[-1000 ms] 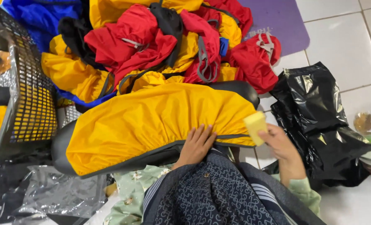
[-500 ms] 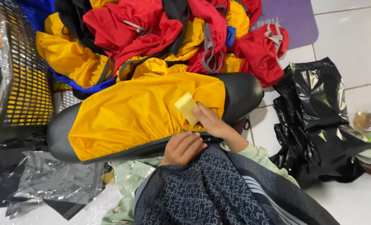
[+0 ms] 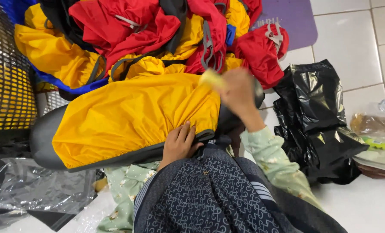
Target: The person wipes a yellow garment with a sponge, folds it, and places it into a clear plastic bag. They then put the bag into a black plastic bag and seal it. Finally, they use scissors to cut a black strap on another yellow garment.
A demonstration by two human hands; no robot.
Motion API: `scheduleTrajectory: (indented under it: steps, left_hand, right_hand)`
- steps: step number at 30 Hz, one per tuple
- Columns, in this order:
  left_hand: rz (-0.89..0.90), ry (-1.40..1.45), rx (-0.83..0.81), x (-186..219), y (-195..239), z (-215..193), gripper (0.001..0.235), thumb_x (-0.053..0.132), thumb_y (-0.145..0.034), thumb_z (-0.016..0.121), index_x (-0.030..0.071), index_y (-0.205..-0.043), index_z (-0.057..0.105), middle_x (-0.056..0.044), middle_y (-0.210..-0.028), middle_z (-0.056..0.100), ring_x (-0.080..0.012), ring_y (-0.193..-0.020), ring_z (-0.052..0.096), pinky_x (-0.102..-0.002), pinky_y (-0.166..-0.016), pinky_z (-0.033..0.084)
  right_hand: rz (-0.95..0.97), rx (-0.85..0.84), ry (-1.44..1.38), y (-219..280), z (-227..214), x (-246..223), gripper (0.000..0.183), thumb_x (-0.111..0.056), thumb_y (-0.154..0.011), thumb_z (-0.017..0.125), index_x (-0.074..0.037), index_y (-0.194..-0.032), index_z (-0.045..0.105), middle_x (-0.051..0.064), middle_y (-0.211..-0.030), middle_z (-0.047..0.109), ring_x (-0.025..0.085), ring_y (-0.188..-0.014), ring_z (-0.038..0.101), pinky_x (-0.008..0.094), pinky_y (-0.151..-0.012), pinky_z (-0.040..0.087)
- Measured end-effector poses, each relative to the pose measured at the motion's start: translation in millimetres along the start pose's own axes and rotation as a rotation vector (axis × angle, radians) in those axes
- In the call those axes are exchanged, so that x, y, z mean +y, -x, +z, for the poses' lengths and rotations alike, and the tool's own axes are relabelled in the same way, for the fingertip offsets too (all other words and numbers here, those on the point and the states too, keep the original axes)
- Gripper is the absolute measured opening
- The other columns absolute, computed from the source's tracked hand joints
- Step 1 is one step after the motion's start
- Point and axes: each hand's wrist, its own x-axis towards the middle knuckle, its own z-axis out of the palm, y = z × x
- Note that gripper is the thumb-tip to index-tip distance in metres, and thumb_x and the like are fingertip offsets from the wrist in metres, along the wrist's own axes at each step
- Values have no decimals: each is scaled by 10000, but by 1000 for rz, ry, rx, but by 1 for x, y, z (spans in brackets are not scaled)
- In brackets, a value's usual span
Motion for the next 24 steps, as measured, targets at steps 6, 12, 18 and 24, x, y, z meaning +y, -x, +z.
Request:
scheduleTrajectory:
  steps: [6,12,18,24]
  left_hand:
    - [-12,-45,12,2,13,10,514,571,-991,566,123,-1218,678,-121,-1200,665,-276,-1035,656,-385,-872,565]
    - [-22,-120,-35,-4,20,12,635,388,-743,821,151,-1306,647,-120,-1286,648,-279,-1058,656,-386,-909,554]
    - [-124,69,-123,1,8,-18,496,257,-927,711,53,-1366,606,-199,-1357,617,-351,-1194,618,-427,-989,517]
    - [-168,147,179,-45,4,-82,597,416,-746,890,67,-1206,740,-187,-1293,698,-398,-1214,652,-512,-1066,484]
  right_hand:
    - [5,305,-278,13,-18,-55,264,-330,-902,777,-85,-969,706,84,-1120,651,335,-1105,602,402,-966,491]
    - [56,205,-51,-7,-15,-61,377,-449,-865,811,-118,-1001,691,73,-1065,639,317,-1054,627,439,-880,492]
    - [-17,165,-285,18,21,-103,332,-376,-928,734,-45,-933,710,103,-1191,638,359,-1130,600,451,-969,462]
    - [19,20,-154,23,43,-115,485,-555,-1017,551,-83,-938,631,96,-1362,607,360,-1359,492,574,-1135,258]
